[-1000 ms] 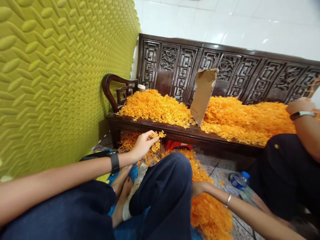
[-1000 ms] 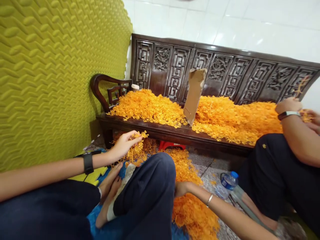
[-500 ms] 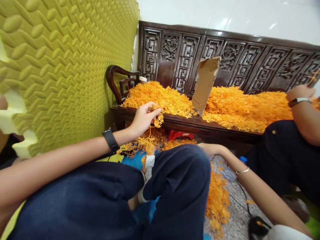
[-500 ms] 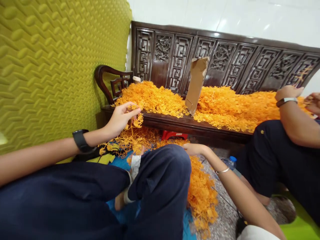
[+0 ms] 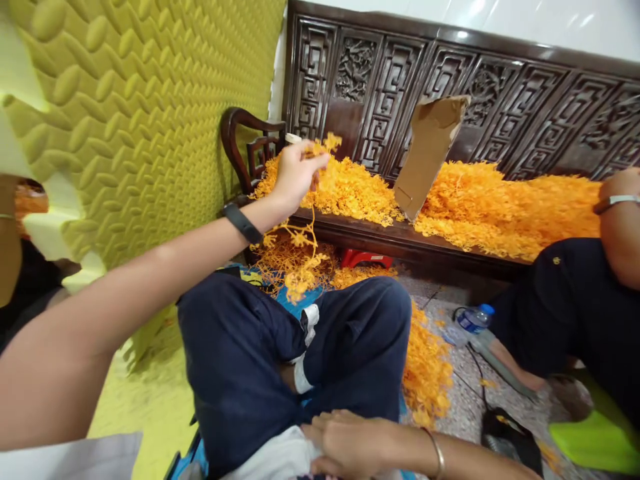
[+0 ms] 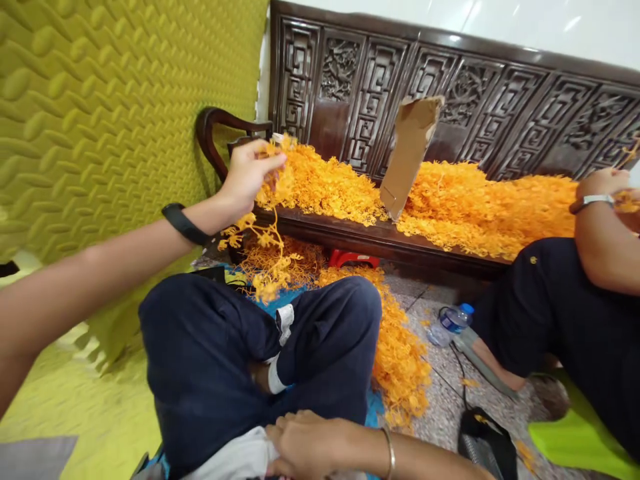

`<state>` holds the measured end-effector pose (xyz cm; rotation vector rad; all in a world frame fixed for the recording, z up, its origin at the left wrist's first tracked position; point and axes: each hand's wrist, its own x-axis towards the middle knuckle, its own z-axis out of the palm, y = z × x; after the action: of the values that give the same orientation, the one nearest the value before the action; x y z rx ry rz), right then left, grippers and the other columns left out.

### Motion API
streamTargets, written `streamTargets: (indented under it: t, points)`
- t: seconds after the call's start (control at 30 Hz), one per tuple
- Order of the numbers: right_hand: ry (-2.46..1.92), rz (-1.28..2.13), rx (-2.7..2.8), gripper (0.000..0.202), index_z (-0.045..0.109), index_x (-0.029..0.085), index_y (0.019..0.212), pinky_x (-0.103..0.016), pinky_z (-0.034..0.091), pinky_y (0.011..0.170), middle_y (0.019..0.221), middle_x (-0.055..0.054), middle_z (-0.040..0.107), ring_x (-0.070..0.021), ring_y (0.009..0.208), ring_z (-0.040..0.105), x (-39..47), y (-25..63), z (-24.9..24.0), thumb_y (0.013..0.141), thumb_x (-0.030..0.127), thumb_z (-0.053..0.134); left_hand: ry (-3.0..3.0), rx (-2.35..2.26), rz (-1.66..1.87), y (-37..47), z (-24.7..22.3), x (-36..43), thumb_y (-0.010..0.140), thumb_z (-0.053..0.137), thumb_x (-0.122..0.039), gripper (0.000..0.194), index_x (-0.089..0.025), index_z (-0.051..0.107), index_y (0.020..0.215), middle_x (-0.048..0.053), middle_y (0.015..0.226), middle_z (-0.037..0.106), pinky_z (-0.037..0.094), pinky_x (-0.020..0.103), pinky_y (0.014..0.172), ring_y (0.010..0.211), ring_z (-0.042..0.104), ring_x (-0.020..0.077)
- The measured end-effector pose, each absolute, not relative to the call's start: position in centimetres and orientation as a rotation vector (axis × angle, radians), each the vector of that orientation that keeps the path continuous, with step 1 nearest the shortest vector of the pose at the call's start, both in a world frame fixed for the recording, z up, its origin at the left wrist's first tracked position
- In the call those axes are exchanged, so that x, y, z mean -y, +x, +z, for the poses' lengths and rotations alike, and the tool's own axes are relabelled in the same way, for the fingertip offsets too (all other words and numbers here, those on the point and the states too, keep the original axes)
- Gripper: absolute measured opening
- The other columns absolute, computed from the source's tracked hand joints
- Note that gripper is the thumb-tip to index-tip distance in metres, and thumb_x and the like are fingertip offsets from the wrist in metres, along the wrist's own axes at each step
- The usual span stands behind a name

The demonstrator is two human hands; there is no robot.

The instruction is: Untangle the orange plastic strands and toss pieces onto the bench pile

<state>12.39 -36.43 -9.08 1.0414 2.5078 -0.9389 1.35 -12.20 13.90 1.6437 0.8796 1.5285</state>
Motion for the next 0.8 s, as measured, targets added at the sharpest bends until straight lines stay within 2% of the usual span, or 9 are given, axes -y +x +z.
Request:
streamTargets:
  t: [0.13,0.2,0.3,0.43,0.5,0.6,0.67,0.73,0.8]
  points:
    - [1.192,-1.122,-2.499,0.031,0.064,0.014,0.082,-0.022,0.041,0.056,0.076,-0.003,0.062,-0.0159,0.068,0.058,33.4,11.4,-14.4,0.07,0.042,0.07,1.675,-0.807,1.643,0.8,17.3,11.4,0.085,0.052,-0.016,0.012,-0.015,0.057,0.074,-0.003,0.07,0.059,0.04,0.016,0.047,0.061,0.061,0.0092]
    - [1.318,-1.396,-2.527,0.026,0.06,0.014,0.067,-0.018,0.034,0.05,0.059,0.004,0.052,-0.0091,0.056,0.049,30.8,12.1,-13.7,0.061,0.034,0.077,1.658,-0.753,1.685,0.5,17.9,11.4,0.082,0.059,-0.015,0.016,-0.019,0.053,0.068,-0.002,0.066,0.057,0.038,0.017,0.041,0.051,0.055,0.0078]
    - [1.605,-1.583,-2.691,0.026,0.055,0.014,0.059,-0.017,0.032,0.05,0.055,0.007,0.047,-0.0068,0.054,0.044,26.4,13.9,-10.4,0.058,0.026,0.078,1.671,-0.696,1.701,0.0,18.0,11.4,0.083,0.059,-0.014,0.019,-0.019,0.051,0.067,-0.002,0.065,0.055,0.041,0.018,0.042,0.049,0.052,0.0074]
    - [2.036,-1.368,-2.806,0.017,0.055,0.016,0.066,-0.021,0.034,0.057,0.066,0.002,0.049,-0.0098,0.062,0.045,23.0,15.0,-8.6,0.075,0.028,0.062,1.63,-0.677,1.727,-0.6,17.4,11.2,0.082,0.058,-0.011,0.014,-0.016,0.052,0.07,-0.002,0.065,0.053,0.045,0.02,0.05,0.051,0.054,0.0071]
    - [2.05,-1.323,-2.802,0.018,0.058,0.016,0.068,-0.023,0.037,0.062,0.069,0.002,0.051,-0.0119,0.066,0.047,23.1,14.4,-9.6,0.067,0.029,0.07,1.58,-0.673,1.686,-0.8,16.9,11.2,0.08,0.057,-0.009,0.013,-0.015,0.053,0.07,-0.003,0.063,0.053,0.043,0.018,0.047,0.047,0.051,0.0054]
    - [1.672,-1.321,-2.776,0.035,0.066,0.019,0.076,-0.03,0.042,0.074,0.073,0.001,0.058,-0.0161,0.073,0.054,23.9,13.6,-9.9,0.048,0.031,0.082,1.515,-0.678,1.549,-1.0,15.7,11.7,0.075,0.058,-0.007,0.01,-0.014,0.055,0.07,-0.003,0.061,0.055,0.039,0.016,0.042,0.043,0.047,0.0046]
    - [1.41,-1.314,-2.772,0.039,0.068,0.022,0.089,-0.033,0.043,0.082,0.084,-0.002,0.064,-0.0188,0.083,0.058,23.9,14.1,-7.4,0.054,0.034,0.079,1.48,-0.67,1.483,-1.0,14.6,12.3,0.072,0.06,-0.008,0.007,-0.014,0.056,0.071,-0.003,0.062,0.057,0.038,0.016,0.041,0.043,0.048,0.0051]
    - [1.286,-1.336,-2.82,0.037,0.067,0.023,0.103,-0.032,0.044,0.085,0.099,-0.005,0.066,-0.0189,0.092,0.06,23.4,15.4,-2.6,0.068,0.035,0.07,1.477,-0.652,1.425,-1.3,13.0,13.0,0.071,0.061,-0.01,0.006,-0.014,0.058,0.071,-0.003,0.06,0.057,0.038,0.017,0.042,0.044,0.048,0.0058]
    - [1.172,-1.34,-2.905,0.04,0.064,0.023,0.11,-0.032,0.043,0.09,0.107,-0.005,0.065,-0.0182,0.098,0.06,23.0,16.7,2.9,0.073,0.038,0.066,1.511,-0.643,1.333,-1.7,11.1,13.7,0.071,0.063,-0.013,0.004,-0.015,0.06,0.071,-0.004,0.057,0.055,0.039,0.018,0.044,0.044,0.048,0.0066]
